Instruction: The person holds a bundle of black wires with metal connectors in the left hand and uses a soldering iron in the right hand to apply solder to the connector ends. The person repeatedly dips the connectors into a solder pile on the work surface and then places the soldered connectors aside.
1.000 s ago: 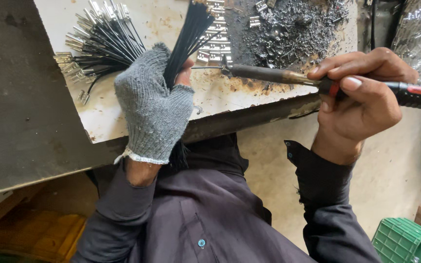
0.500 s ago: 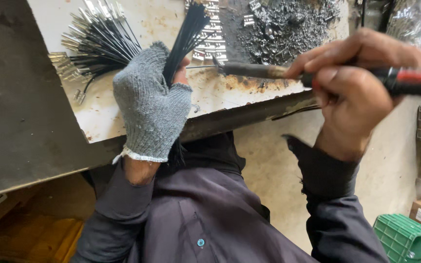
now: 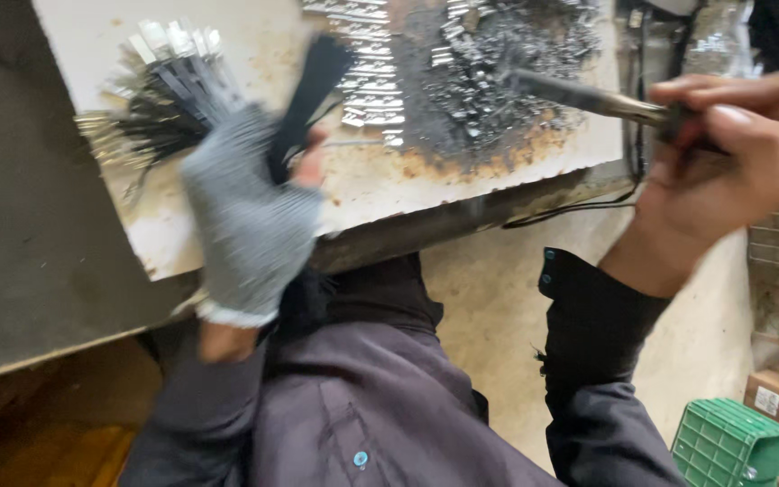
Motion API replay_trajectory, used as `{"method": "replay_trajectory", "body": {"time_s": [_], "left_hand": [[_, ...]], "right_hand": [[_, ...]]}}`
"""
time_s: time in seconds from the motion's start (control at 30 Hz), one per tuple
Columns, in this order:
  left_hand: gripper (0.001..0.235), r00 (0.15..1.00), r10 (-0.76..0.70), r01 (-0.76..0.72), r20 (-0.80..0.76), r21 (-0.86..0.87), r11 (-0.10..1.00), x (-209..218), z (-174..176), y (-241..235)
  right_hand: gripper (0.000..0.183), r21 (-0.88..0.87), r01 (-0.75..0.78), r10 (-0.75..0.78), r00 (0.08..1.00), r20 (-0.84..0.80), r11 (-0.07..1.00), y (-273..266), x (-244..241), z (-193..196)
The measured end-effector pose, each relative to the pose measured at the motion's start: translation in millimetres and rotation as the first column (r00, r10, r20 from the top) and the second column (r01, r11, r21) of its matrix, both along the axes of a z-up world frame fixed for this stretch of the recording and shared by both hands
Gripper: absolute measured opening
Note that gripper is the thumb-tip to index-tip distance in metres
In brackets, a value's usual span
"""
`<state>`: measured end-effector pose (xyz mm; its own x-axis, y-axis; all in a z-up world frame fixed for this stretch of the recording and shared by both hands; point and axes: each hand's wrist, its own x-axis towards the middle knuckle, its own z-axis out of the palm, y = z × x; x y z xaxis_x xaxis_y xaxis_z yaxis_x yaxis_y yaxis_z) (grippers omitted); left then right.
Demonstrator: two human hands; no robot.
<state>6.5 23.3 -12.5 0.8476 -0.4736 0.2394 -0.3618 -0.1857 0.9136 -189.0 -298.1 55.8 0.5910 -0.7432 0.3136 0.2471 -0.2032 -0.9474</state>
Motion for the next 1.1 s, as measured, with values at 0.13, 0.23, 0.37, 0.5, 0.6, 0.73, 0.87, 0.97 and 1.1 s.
{"method": "replay_trajectory", "body": {"time_s": [0.13,0.23,0.37,0.5,0.6,0.73,0.87,0.97,1.1], "left_hand": [[0.012,0.987,0.153,-0.156,0.039,0.111,0.981,20,-15,58],[0.012,0.953,0.23,-0.286,0.199,0.333,0.899,46,-19,95],[0.013,0.964,0.144,-0.201,0.225,0.254,0.946,44,-7,87],[0.014,0.994,0.048,-0.054,-0.094,-0.063,0.997,15,17,52],[0.009,0.984,0.037,-0.056,-0.177,-0.105,0.993,22,35,33],[0.007,0.982,0.014,-0.037,-0.186,-0.117,0.992,38,44,19],[0.005,0.989,0.032,-0.041,-0.147,-0.061,0.997,38,34,17],[0.006,0.986,0.054,-0.061,0.159,0.037,0.997,28,23,26],[0.01,0.943,0.226,-0.289,0.243,0.269,0.919,10,10,63]], "right_hand": [[0.019,-0.096,0.003,-0.012,0.995,-0.096,0.995,-4,13,-3],[0.018,-0.073,-0.038,0.029,0.993,-0.118,0.997,-2,19,-1],[0.018,-0.084,-0.055,0.043,0.99,-0.136,0.995,-1,29,3],[0.02,-0.069,-0.047,0.037,0.989,-0.142,0.996,4,23,2],[0.023,-0.019,-0.06,0.058,0.996,-0.07,0.998,14,17,5],[0.024,-0.013,-0.091,0.091,0.995,-0.043,0.996,37,20,4],[0.022,-0.028,-0.177,0.177,0.984,0.0,0.984,59,35,-5],[0.021,-0.005,-0.201,0.201,0.979,-0.026,0.98,65,43,-4],[0.019,-0.044,-0.172,0.169,0.984,-0.053,0.984,62,46,2]]}}
